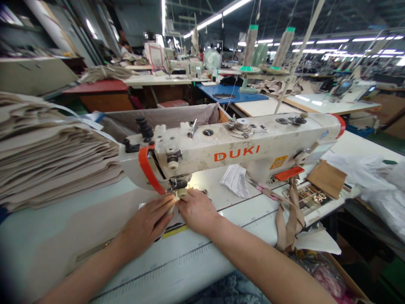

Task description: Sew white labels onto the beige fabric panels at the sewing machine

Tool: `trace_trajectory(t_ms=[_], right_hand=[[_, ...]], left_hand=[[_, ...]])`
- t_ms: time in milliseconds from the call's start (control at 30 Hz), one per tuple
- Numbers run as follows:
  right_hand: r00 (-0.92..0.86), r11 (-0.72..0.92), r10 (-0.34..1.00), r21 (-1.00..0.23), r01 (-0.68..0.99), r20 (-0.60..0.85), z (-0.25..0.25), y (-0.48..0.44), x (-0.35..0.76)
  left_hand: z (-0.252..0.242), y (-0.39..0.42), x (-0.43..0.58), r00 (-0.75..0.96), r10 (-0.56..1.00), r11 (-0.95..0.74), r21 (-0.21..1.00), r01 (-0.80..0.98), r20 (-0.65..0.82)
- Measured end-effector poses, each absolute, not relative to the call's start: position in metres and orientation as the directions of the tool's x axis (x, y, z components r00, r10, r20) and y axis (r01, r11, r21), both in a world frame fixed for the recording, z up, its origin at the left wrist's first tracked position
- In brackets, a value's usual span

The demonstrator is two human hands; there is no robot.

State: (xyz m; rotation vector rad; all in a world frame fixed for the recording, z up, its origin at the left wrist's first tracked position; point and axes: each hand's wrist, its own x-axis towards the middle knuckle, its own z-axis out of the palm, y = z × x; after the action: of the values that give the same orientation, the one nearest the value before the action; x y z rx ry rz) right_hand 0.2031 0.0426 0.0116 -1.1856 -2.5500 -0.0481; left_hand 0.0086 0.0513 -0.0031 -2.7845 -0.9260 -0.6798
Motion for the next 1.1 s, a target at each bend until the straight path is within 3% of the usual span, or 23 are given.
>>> trace_trajectory(t_ms=[533, 867, 967, 1100], right_hand=[[-0.600, 0.650, 0.736, -0.083, 0.755, 0.314, 0.012, 0.041, 0.204], [-0.545, 0.717, 0.639, -0.163, 0.678, 0.543, 0.000, 0.032, 0.210], [-0.559, 0.755, 0.602, -0.179, 0.631, 0.570, -0.002, 0.031, 0.211], [-0.572, 0.790, 0.560, -0.178, 0.587, 0.599, -0.001, 0.029, 0.211]], left_hand=[[-0.006, 0.068, 0.005, 0.695, 0.642, -0.739, 0.022, 0.673, 0.325], [0.004, 0.025, -0.015, 0.675, 0.712, -0.695, 0.055, 0.717, 0.195], [0.012, -0.002, -0.028, 0.660, 0.708, -0.681, -0.005, 0.732, 0.249], [0.026, -0.030, -0.050, 0.448, 0.750, -0.481, -0.064, 0.875, 0.487]])
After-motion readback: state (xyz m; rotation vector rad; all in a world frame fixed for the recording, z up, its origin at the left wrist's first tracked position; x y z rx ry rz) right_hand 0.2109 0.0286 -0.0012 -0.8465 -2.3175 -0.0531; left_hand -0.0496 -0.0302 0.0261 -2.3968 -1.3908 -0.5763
